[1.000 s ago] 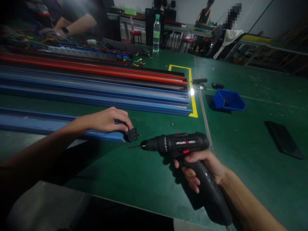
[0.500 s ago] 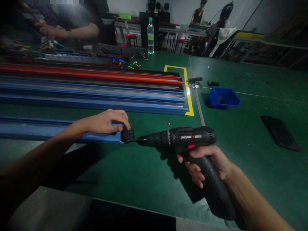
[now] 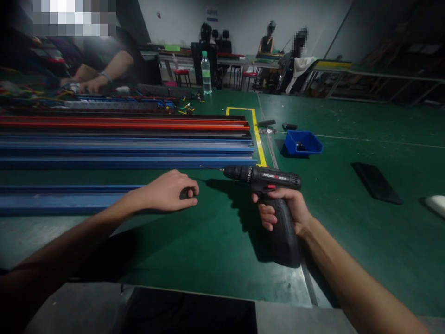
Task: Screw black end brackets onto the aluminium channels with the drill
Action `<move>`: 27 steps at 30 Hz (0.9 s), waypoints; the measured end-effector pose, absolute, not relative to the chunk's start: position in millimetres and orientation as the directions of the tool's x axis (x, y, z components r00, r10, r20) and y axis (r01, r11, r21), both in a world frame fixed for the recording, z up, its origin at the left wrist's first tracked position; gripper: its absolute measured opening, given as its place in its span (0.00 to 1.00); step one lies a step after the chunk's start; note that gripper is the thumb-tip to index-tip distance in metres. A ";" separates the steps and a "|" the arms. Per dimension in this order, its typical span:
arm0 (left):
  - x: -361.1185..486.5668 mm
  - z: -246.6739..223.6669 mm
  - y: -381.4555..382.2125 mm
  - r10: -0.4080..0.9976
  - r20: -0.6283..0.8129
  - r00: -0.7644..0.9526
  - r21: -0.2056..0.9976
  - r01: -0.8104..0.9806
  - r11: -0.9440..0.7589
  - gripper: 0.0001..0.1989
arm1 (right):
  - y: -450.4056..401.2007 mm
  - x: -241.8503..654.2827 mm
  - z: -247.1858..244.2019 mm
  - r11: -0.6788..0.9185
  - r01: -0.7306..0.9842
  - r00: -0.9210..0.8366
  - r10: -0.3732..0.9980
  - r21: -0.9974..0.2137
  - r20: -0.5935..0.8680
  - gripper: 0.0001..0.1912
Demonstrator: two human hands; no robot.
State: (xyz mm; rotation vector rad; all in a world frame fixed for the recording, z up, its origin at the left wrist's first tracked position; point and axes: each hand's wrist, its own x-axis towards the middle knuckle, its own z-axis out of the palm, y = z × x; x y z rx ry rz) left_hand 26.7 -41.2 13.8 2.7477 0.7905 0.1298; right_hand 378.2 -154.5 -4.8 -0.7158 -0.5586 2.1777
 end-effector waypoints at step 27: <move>10.2 -7.3 -31.9 0.829 0.314 0.463 0.900 0.132 -0.415 0.18 | -169.3 358.6 -25.2 -0.639 -0.549 -0.590 0.753 -0.538 -0.292 0.19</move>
